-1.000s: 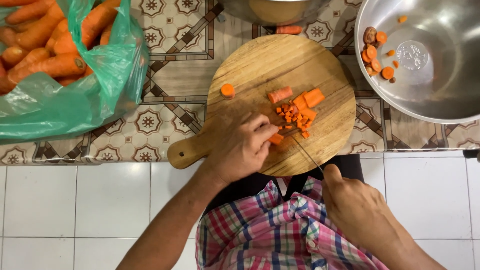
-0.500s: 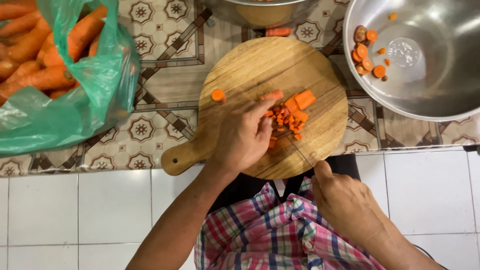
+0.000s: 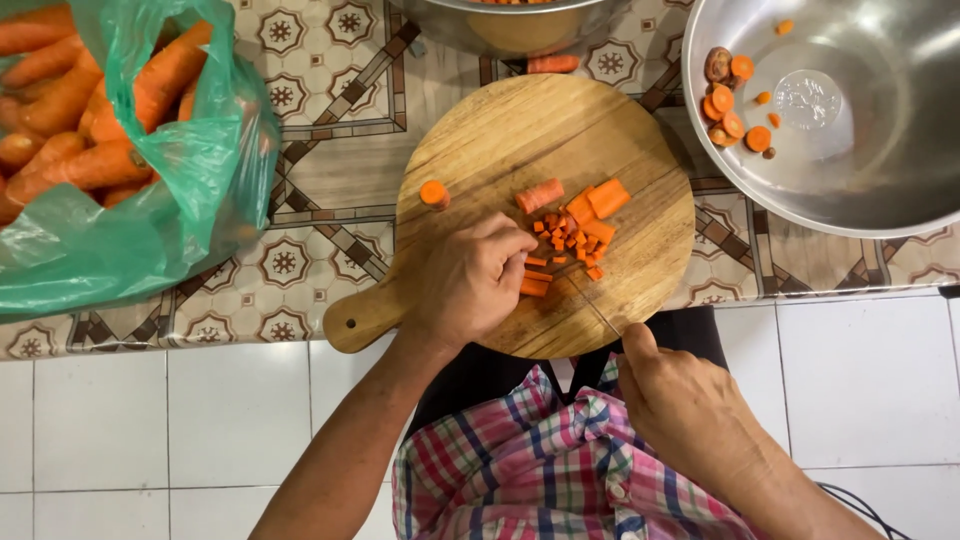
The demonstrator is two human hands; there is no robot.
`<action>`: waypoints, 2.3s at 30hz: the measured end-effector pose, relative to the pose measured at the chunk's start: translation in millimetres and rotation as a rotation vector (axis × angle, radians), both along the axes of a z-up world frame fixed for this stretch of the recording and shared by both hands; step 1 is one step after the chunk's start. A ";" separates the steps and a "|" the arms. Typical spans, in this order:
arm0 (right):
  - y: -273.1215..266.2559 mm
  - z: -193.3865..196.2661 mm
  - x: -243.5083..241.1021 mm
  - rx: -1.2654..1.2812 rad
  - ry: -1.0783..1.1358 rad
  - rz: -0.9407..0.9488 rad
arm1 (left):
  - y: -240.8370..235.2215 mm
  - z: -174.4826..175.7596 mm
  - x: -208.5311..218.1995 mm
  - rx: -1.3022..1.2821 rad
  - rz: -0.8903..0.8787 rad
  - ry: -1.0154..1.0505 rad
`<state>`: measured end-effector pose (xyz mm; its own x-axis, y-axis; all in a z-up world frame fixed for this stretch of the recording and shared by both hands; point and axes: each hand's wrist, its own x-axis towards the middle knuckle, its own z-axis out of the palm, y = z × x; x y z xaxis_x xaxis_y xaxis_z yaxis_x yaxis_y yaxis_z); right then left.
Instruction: The person chops carrots into small pieces on a wooden cutting board using a knife. They transfer the chopped carrots into a metal bowl and continue chopping more carrots from a plastic bag.
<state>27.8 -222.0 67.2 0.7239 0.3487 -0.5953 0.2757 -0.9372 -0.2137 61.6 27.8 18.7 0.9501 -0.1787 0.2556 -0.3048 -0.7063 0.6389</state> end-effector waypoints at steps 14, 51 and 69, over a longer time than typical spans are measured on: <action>2.4 -3.7 -2.8 0.025 0.077 0.006 | -3.5 12.6 -23.4 0.094 -0.032 0.140; 23.6 -1.6 -3.6 0.013 -0.004 -0.054 | -51.1 -6.9 -47.6 -0.118 0.277 0.028; 48.7 4.3 6.2 -0.056 0.123 0.011 | -53.7 -13.7 -45.7 -0.128 0.280 -0.025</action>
<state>34.0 -173.2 71.5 0.6407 0.3196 -0.6981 0.2608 -0.9458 -0.1937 15.9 -25.9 4.9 0.9511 0.1240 0.2829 -0.1265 -0.6792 0.7230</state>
